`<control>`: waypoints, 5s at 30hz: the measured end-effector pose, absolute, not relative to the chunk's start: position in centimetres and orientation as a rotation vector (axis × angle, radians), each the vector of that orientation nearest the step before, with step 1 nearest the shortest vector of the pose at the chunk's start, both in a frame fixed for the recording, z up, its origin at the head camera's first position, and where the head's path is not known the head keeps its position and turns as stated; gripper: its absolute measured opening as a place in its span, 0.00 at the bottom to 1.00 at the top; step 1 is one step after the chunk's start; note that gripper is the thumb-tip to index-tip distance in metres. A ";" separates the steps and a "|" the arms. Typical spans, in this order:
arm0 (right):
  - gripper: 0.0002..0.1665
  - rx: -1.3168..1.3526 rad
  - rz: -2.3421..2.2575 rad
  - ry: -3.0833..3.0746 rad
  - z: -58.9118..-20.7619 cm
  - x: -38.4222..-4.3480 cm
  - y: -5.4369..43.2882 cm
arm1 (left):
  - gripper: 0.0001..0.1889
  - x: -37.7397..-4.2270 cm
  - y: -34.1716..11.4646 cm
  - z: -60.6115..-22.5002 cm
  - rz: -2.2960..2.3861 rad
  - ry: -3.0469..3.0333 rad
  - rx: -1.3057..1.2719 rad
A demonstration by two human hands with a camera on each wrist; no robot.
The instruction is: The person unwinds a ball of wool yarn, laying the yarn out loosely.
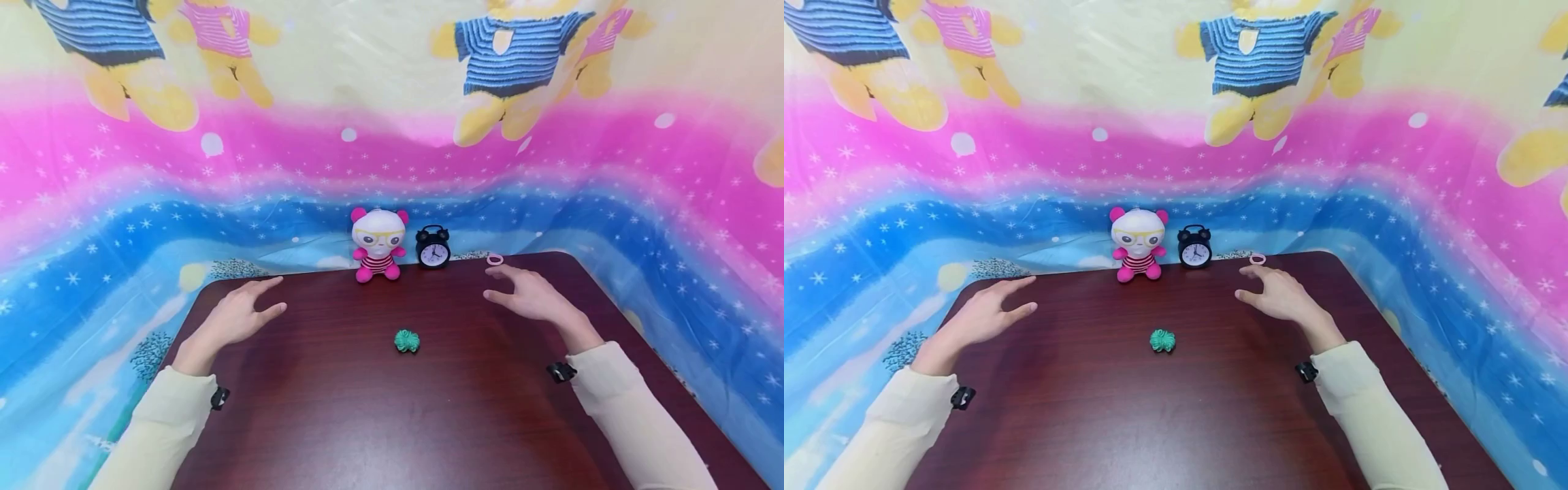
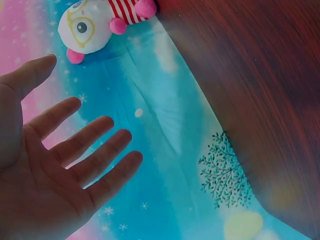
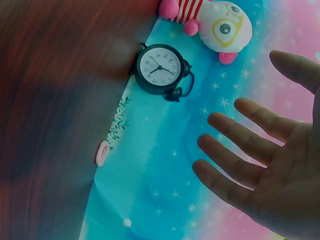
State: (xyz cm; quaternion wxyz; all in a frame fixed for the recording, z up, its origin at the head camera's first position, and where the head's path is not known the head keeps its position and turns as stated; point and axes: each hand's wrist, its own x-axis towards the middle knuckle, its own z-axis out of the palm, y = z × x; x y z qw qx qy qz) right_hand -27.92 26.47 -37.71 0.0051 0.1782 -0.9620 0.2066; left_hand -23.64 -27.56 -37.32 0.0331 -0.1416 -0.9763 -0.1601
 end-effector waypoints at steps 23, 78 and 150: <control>0.22 0.608 0.880 -2.991 -40.0 -27.7 24.1 | 0.20 -24.1 -24.3 -38.6 -0.784 -2.921 -0.548; 0.17 0.669 0.981 -3.066 -45.0 -26.9 18.2 | 0.11 -24.4 -13.6 -44.2 -1.052 -2.864 -0.583; 0.04 0.731 0.839 -3.140 -47.5 -27.1 14.3 | 0.09 -25.2 -8.4 -47.2 -1.144 -2.989 -0.562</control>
